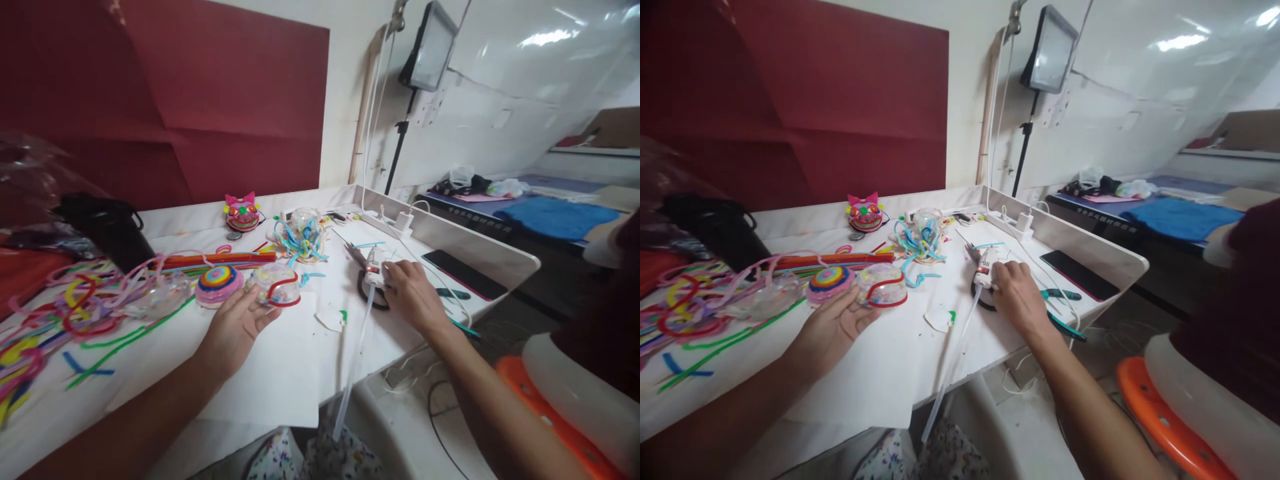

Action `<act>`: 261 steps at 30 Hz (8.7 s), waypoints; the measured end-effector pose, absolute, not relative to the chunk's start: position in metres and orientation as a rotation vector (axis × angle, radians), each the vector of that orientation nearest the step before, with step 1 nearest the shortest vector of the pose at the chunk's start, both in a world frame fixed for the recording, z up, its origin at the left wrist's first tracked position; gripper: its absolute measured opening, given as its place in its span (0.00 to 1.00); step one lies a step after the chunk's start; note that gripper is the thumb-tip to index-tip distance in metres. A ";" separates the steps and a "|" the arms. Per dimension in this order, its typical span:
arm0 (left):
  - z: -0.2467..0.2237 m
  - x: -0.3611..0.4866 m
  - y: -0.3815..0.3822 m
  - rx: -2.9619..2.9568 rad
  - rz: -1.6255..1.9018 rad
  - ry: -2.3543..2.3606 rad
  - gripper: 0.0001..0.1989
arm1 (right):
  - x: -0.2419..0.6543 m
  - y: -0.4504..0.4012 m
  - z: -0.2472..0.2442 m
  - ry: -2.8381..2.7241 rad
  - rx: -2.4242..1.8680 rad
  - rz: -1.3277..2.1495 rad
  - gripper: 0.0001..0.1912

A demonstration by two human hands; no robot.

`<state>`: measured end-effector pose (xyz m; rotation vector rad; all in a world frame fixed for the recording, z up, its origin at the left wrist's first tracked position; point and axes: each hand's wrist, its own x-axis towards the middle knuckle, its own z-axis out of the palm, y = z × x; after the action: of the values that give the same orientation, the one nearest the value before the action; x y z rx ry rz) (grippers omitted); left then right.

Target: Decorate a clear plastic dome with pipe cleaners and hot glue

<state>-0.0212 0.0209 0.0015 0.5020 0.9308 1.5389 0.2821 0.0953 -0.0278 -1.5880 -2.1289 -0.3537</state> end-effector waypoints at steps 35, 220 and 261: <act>0.004 -0.014 0.008 0.670 1.533 0.925 0.10 | 0.204 -0.028 -0.018 -2.014 -0.898 0.802 0.05; 0.008 -0.011 0.003 0.719 1.218 1.079 0.09 | 0.172 0.055 0.025 -2.362 -0.435 0.465 0.05; 0.010 -0.015 0.003 0.922 1.162 1.066 0.18 | 0.162 0.063 0.044 -2.753 -0.370 0.086 0.08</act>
<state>-0.0149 0.0028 0.0100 0.9224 1.0664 1.1616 0.1617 0.0632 0.0445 -0.3697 -2.7530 0.0860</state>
